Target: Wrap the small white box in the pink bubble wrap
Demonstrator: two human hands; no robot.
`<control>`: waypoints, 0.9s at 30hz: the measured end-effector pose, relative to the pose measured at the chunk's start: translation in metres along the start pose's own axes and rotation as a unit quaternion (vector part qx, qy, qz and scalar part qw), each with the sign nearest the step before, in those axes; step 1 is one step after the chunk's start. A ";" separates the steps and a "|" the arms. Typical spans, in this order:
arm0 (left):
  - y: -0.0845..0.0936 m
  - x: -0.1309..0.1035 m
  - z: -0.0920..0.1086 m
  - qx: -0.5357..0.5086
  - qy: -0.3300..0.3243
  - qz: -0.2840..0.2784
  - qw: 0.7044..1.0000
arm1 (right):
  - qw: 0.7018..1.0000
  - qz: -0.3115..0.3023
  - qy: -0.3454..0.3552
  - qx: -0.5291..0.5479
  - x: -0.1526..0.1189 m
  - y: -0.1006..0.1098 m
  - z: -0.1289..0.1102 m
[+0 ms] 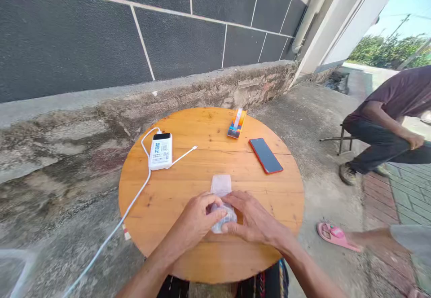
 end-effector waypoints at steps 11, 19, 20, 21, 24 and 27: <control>0.000 0.005 -0.008 0.037 -0.017 0.037 0.999 | 0.994 0.070 -0.003 -0.078 -0.006 -0.014 0.000; 0.008 -0.004 -0.008 -0.054 -0.029 0.028 0.998 | 0.997 0.050 -0.025 -0.045 0.010 0.002 0.008; 0.007 -0.007 -0.009 -0.065 -0.029 0.039 0.997 | 0.998 0.035 -0.034 -0.028 0.013 0.006 0.009; 0.006 -0.010 -0.012 -0.070 -0.029 0.055 0.996 | 0.999 0.018 -0.042 -0.006 0.016 0.009 0.010; 0.001 -0.012 -0.020 -0.063 -0.039 0.111 0.991 | 0.996 -0.027 -0.067 0.057 0.026 0.016 0.013; -0.003 -0.007 -0.024 -0.063 -0.045 0.128 0.989 | 0.991 -0.050 -0.090 0.091 0.032 0.019 0.016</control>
Point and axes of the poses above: each hand's wrist, its own x-axis towards the middle knuckle, its own y-axis out of the back of the hand, z = x × y, the point moved 1 cm from there along x, towards the middle knuckle
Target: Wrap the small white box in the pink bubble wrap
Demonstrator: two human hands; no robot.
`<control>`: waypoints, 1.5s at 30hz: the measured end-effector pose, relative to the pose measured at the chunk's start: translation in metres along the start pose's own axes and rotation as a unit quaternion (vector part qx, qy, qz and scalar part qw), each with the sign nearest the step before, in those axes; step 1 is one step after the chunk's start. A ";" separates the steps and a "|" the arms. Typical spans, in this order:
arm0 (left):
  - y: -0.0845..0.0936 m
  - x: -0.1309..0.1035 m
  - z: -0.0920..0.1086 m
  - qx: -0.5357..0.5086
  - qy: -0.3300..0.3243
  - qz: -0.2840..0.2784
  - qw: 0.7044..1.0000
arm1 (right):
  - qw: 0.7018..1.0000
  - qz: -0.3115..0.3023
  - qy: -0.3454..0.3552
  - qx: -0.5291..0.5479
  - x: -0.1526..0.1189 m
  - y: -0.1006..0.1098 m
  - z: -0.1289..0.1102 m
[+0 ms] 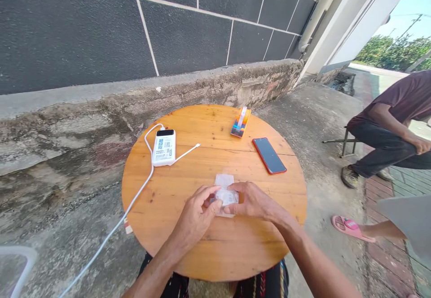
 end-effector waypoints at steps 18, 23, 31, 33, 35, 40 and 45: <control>0.003 0.058 0.010 0.136 0.015 -0.039 0.990 | 0.945 0.295 0.027 -0.140 0.010 -0.029 0.024; 0.000 0.054 0.012 0.161 0.006 -0.026 0.987 | 0.956 0.272 0.023 -0.106 0.010 -0.032 0.020; -0.005 -0.002 -0.004 0.154 -0.022 0.088 0.984 | 0.963 0.248 0.036 -0.103 -0.014 -0.053 0.005; -0.010 -0.020 -0.007 0.174 -0.099 0.143 0.969 | 0.963 0.245 0.038 -0.109 -0.016 -0.056 0.001; -0.016 -0.034 -0.006 0.216 -0.188 0.178 0.941 | 0.965 0.236 0.044 -0.110 -0.016 -0.057 -0.003; -0.024 -0.042 0.000 0.280 -0.256 0.180 0.908 | 0.976 0.198 0.062 -0.069 -0.013 -0.041 0.000; -0.023 -0.039 -0.001 0.259 -0.249 0.188 0.914 | 0.983 0.166 0.040 -0.064 0.012 -0.001 0.017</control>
Point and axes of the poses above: each hand's wrist, its own x-axis towards the middle knuckle, its own y-axis out of the back of the hand, z = x × y, the point moved 1 cm from there along x, towards the middle knuckle
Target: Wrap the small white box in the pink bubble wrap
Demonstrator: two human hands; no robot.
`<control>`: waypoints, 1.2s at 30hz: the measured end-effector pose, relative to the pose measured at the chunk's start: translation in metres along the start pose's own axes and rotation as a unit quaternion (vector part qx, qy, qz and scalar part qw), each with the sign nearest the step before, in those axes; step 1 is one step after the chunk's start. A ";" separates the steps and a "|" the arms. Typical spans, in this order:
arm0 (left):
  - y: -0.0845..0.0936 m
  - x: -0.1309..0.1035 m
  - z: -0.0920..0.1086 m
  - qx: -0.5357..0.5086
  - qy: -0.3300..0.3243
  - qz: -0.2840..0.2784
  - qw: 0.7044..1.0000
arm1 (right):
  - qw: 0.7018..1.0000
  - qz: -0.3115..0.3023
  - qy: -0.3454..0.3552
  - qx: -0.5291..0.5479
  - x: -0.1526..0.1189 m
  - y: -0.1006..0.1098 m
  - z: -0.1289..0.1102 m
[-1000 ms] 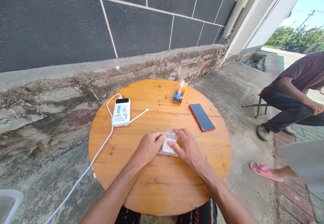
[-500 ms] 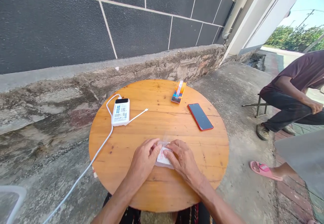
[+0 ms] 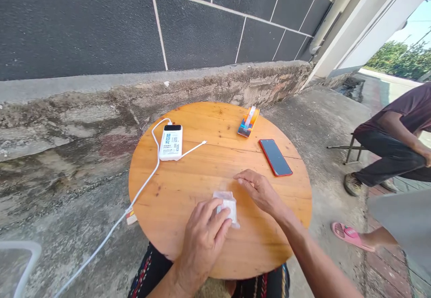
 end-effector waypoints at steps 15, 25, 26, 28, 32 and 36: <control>-0.005 -0.003 -0.003 -0.020 0.026 -0.014 0.999 | 0.959 -0.259 0.041 -0.108 0.056 -0.010 -0.035; -0.004 -0.005 -0.002 -0.022 0.025 -0.010 0.999 | 0.980 -0.180 -0.021 0.086 0.052 -0.016 -0.006; -0.004 -0.004 -0.002 -0.021 0.022 -0.009 0.999 | 0.983 -0.166 -0.013 0.079 0.051 -0.016 -0.006; -0.004 -0.004 -0.002 -0.020 0.017 -0.008 1.000 | 0.987 -0.146 -0.002 0.071 0.048 -0.015 -0.007; -0.004 -0.002 -0.003 -0.031 0.015 -0.005 0.999 | 0.989 -0.133 -0.004 0.067 0.038 -0.008 -0.016; -0.004 -0.002 -0.004 -0.051 0.028 -0.009 0.998 | 0.991 -0.120 -0.001 0.058 0.024 -0.003 -0.030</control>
Point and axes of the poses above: each hand's wrist, its own x-axis towards the middle knuckle, its own y-axis out of the back of the hand, z = x × y, the point moved 1 cm from there along x, towards the middle knuckle
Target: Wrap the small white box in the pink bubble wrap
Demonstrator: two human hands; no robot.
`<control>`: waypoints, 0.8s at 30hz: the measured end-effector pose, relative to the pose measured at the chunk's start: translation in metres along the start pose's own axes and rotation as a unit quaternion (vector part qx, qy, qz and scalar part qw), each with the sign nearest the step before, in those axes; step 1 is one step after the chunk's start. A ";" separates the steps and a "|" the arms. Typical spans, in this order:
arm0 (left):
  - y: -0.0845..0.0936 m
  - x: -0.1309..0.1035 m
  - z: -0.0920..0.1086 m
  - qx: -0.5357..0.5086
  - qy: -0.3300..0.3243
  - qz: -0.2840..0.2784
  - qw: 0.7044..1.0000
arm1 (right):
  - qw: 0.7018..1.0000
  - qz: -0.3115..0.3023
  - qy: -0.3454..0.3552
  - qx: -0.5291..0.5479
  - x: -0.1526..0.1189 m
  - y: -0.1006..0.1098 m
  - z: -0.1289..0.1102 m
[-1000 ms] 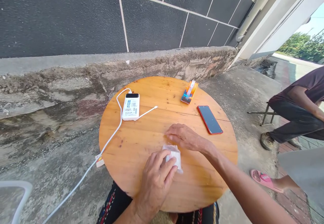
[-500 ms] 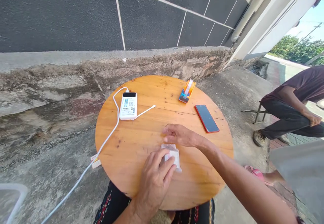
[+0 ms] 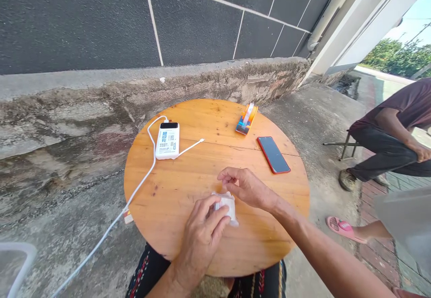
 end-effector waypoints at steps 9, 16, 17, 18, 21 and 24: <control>-0.001 -0.001 0.001 -0.018 0.024 -0.008 1.000 | 0.992 0.105 0.041 -0.048 -0.029 -0.022 -0.007; -0.003 -0.003 -0.004 -0.058 0.066 -0.014 0.996 | 0.936 0.151 0.149 -0.279 -0.060 -0.043 -0.018; -0.004 -0.004 -0.004 -0.061 0.068 -0.014 0.996 | 0.929 0.143 0.158 -0.302 -0.065 -0.045 -0.019; -0.004 -0.005 -0.005 -0.063 0.070 -0.014 0.995 | 0.922 0.134 0.165 -0.323 -0.071 -0.047 -0.019; -0.005 -0.007 -0.007 -0.064 0.070 -0.013 0.995 | 0.907 0.107 0.165 -0.372 -0.085 -0.055 -0.018; -0.007 -0.010 -0.009 -0.056 0.059 -0.010 0.997 | 0.907 0.122 0.159 -0.371 -0.097 -0.061 -0.014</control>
Point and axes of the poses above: each hand's wrist, its own x-axis towards the middle knuckle, its own y-axis out of the back of the hand, z = x × y, the point moved 1 cm from there along x, towards the middle knuckle
